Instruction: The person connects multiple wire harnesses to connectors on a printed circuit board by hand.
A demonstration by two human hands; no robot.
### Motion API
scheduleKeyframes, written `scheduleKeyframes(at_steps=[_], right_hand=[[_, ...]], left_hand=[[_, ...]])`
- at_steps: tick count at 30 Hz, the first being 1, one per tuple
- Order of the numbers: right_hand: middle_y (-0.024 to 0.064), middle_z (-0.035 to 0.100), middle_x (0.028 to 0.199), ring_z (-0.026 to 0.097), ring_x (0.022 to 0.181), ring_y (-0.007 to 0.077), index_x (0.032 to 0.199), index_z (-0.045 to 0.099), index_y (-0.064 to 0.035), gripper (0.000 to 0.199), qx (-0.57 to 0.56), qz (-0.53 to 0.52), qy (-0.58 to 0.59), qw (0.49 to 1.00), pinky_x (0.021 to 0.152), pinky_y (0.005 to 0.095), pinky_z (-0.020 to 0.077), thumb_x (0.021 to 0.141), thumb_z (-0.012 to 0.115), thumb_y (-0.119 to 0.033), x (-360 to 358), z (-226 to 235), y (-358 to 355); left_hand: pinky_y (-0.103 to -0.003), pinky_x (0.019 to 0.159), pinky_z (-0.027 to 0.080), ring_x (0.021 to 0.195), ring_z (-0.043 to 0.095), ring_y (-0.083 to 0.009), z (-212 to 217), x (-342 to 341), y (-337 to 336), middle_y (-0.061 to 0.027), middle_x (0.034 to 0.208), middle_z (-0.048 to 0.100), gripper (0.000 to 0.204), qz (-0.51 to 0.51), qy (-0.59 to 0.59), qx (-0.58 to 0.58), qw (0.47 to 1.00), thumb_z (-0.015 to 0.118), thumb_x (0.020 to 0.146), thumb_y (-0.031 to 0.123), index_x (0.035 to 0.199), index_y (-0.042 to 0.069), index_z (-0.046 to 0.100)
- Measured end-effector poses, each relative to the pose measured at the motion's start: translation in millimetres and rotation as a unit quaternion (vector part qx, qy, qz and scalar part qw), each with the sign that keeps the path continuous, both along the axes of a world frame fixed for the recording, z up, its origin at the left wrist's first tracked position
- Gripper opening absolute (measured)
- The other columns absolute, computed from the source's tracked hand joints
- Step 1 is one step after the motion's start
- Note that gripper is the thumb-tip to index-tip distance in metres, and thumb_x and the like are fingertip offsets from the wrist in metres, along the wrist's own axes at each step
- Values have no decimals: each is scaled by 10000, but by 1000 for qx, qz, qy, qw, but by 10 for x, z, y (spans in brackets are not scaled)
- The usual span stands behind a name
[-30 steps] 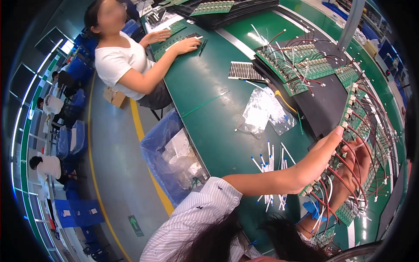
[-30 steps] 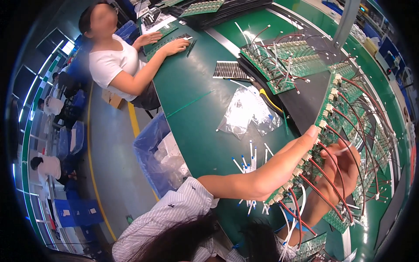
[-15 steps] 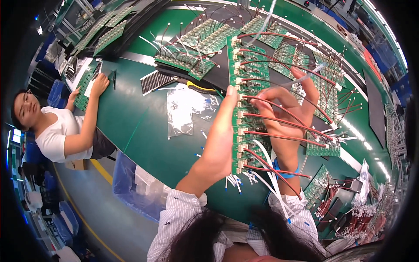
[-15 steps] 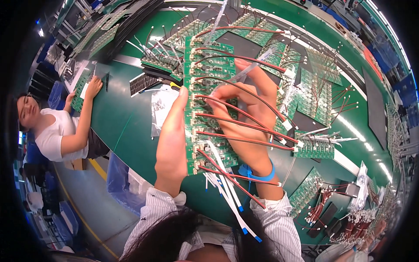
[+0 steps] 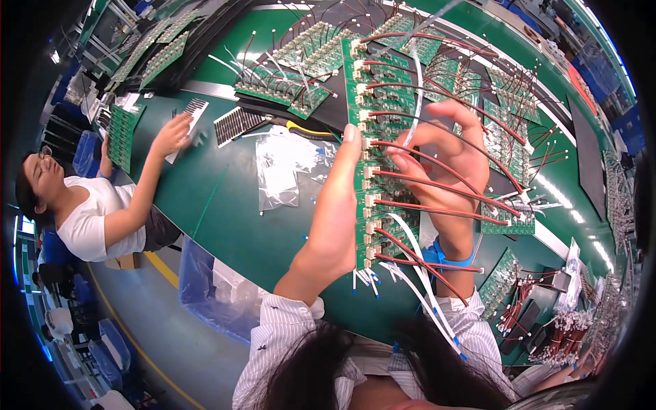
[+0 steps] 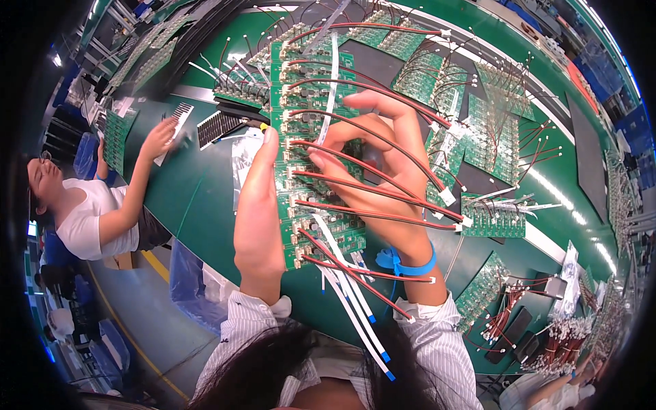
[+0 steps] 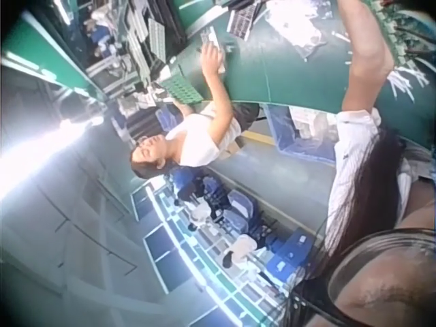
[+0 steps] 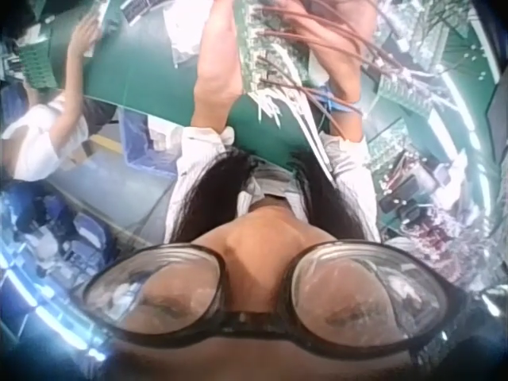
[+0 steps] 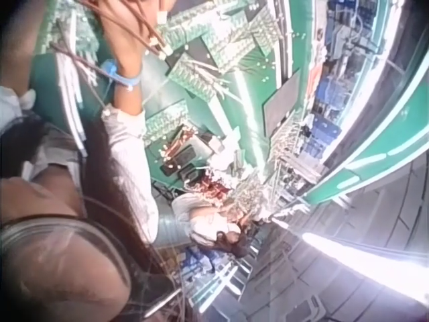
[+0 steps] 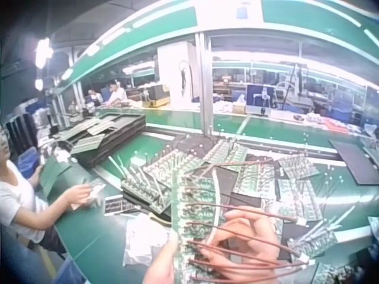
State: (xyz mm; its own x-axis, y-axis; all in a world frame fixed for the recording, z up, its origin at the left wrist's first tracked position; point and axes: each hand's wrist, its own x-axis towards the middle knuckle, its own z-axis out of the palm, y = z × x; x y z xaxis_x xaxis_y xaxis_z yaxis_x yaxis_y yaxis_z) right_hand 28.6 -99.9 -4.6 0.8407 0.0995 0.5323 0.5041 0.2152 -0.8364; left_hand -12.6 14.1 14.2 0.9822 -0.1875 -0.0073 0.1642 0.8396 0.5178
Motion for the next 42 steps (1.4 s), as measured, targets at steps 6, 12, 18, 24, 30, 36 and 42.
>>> scheduleKeyframes(at_steps=[6, 12, 18, 24, 30, 36, 42], right_hand=[[77, 618, 840, 563, 793, 144, 896, 596, -2, 236, -117, -11, -40, 992, 686, 246, 447, 692, 711, 28, 10, 33, -113], [84, 612, 871, 562, 796, 154, 850, 609, -1, 183, -60, 33, -41, 997, 654, 263, 447, 696, 701, 34, 26, 6, -118], [85, 614, 860, 566, 785, 154, 846, 610, -5, 181, -58, 31, -54, 996, 646, 255, 439, 693, 698, 35, 31, -7, -105], [64, 626, 819, 570, 729, 149, 830, 620, -33, 185, -119, -15, -111, 987, 629, 236, 414, 674, 710, 10, 50, 17, -127], [61, 627, 821, 576, 715, 144, 835, 626, -41, 186, -123, -22, -115, 986, 579, 224, 411, 674, 706, 7, 53, 13, -139], [63, 623, 820, 585, 712, 135, 804, 643, -28, 157, -156, -63, -128, 977, 521, 212, 424, 668, 719, -11, 40, 37, -129], [79, 616, 814, 592, 712, 151, 785, 635, -1, 132, -186, -78, -144, 969, 542, 231, 451, 673, 706, 2, 33, 54, -123]], left_hand=[[-276, 850, 446, 976, 550, -116, 61, -22, -21, -44, 1082, 548, 431, 28, 34, 127, 991, 298, 967, 395, 1187, 64, 464], [-264, 842, 446, 973, 543, -97, -17, 26, -16, -32, 1072, 546, 425, 15, 33, 107, 994, 299, 969, 390, 1182, 63, 467], [-260, 848, 444, 985, 538, -97, -49, 33, -13, -39, 1083, 540, 437, -4, 31, 71, 997, 296, 969, 395, 1188, 56, 463], [-261, 862, 433, 996, 535, -106, -6, 22, -10, -54, 1102, 536, 462, 4, 15, 112, 994, 288, 968, 403, 1198, 40, 457], [-254, 861, 425, 992, 531, -99, 66, -29, -45, -53, 1098, 538, 467, 40, -4, 169, 985, 286, 968, 408, 1195, 39, 461], [-248, 851, 424, 980, 531, -94, 57, -22, -48, -49, 1090, 543, 466, 50, -8, 154, 987, 283, 968, 412, 1180, 42, 472], [-279, 831, 458, 964, 558, -138, -8, -6, -59, -79, 1091, 552, 442, 48, -8, 128, 991, 280, 972, 375, 1193, 34, 453]])
